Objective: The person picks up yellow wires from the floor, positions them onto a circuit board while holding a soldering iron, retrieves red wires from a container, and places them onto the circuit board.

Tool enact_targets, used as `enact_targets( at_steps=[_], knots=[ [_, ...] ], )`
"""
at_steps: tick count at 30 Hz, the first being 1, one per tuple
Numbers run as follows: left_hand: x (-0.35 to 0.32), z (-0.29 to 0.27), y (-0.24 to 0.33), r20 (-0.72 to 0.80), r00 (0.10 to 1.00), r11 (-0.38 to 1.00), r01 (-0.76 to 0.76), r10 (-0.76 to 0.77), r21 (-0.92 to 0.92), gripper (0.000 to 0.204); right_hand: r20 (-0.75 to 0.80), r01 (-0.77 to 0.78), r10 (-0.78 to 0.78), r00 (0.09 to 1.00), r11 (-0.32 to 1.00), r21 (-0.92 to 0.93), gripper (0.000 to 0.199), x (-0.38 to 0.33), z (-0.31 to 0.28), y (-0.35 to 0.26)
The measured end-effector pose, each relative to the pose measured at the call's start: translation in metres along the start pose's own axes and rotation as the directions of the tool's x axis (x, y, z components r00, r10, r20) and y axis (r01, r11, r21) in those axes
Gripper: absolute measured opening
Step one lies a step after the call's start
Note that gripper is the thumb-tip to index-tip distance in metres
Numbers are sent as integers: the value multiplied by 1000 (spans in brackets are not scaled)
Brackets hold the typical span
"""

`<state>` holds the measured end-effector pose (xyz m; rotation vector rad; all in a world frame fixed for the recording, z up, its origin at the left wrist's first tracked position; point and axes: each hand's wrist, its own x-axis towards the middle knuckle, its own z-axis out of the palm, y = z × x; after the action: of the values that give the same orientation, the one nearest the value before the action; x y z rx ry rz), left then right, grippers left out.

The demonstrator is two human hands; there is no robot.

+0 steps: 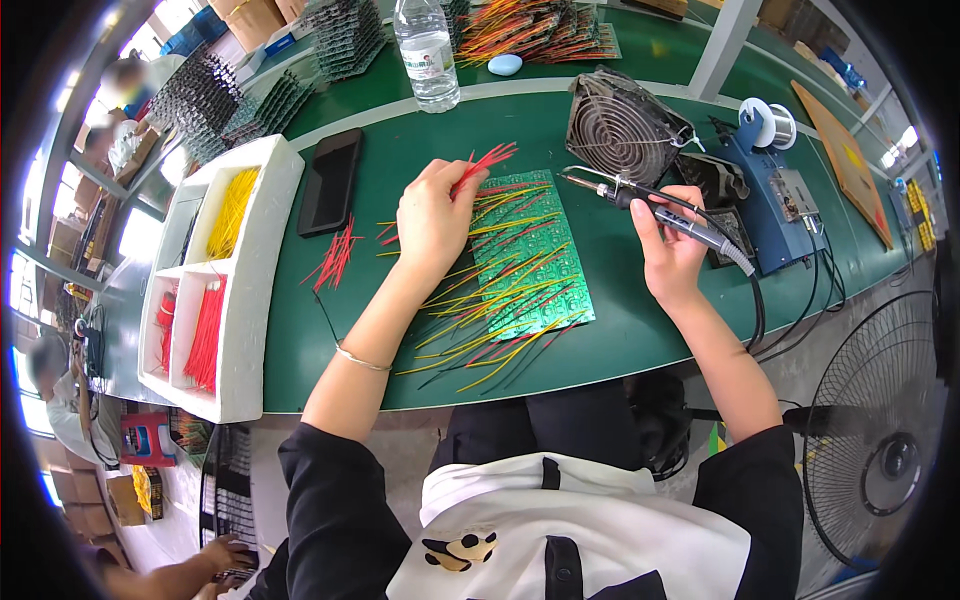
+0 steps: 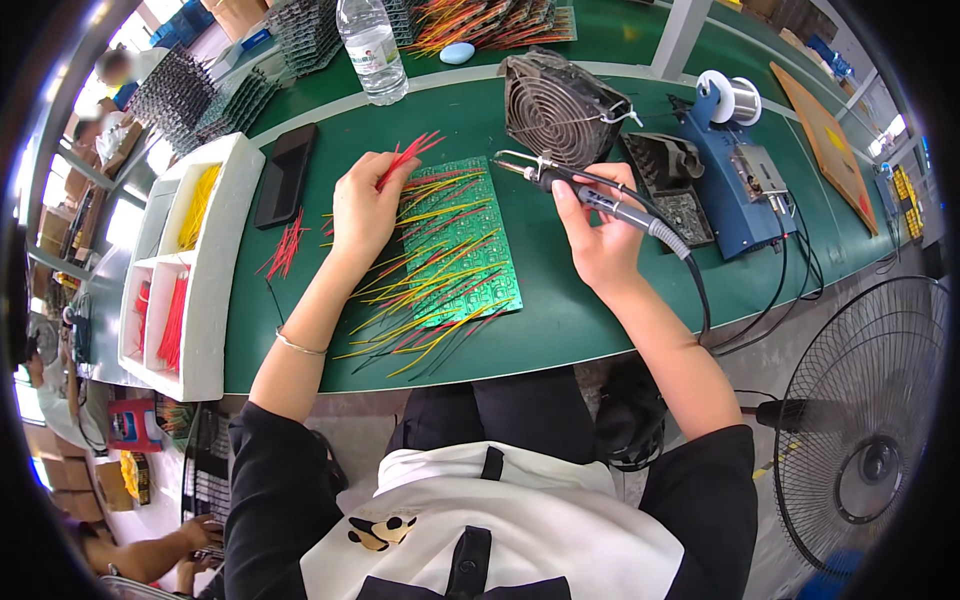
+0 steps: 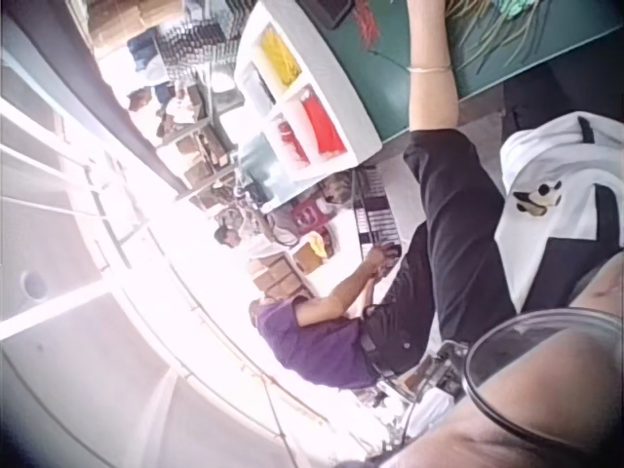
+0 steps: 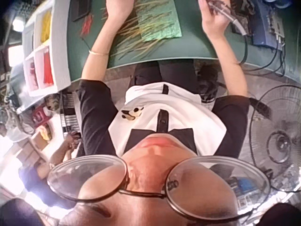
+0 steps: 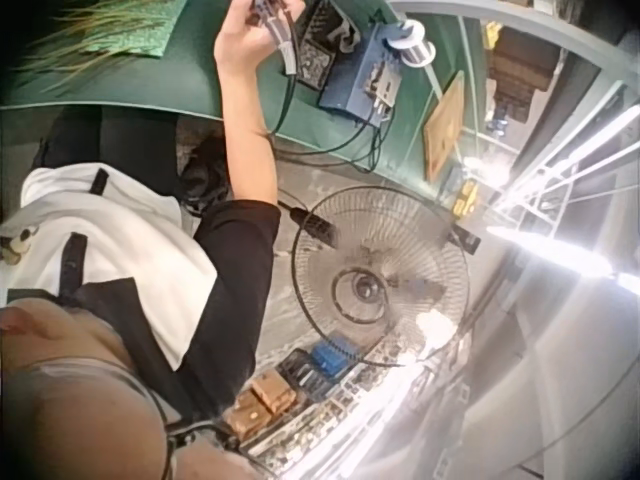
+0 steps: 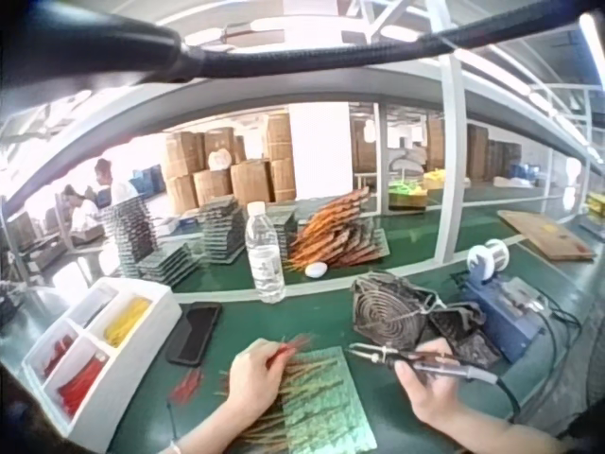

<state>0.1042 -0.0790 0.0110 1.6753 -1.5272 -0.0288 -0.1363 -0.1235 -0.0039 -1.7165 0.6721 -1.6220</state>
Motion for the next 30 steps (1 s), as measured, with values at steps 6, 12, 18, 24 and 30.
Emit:
enact_targets(
  at_steps=[6, 12, 18, 24, 30],
  knots=[
    [12, -25, 1, -121, 990, 997, -69, 72, 29, 13, -17, 8, -8, 1000, 1000, 15, 20, -1, -2, -2],
    [15, -54, 2, -1, 991, 970, 127, -130, -206, 22, -23, 26, -26, 999, 999, 18, 20, -2, 0, -3],
    [-1, -65, -7, 307, 930, 912, 294, -204, -285, 28, 7, -32, 31, 999, 995, 94, 21, -7, 2, -10],
    [-18, -65, -11, 281, 941, 891, 282, -186, -356, 16, 15, -74, 73, 997, 982, 171, 23, -4, 14, -14],
    [-21, -67, -12, 380, 920, 915, 228, -91, -333, 11, 115, -154, 130, 985, 960, 235, 23, 7, 27, -16]
  ],
)
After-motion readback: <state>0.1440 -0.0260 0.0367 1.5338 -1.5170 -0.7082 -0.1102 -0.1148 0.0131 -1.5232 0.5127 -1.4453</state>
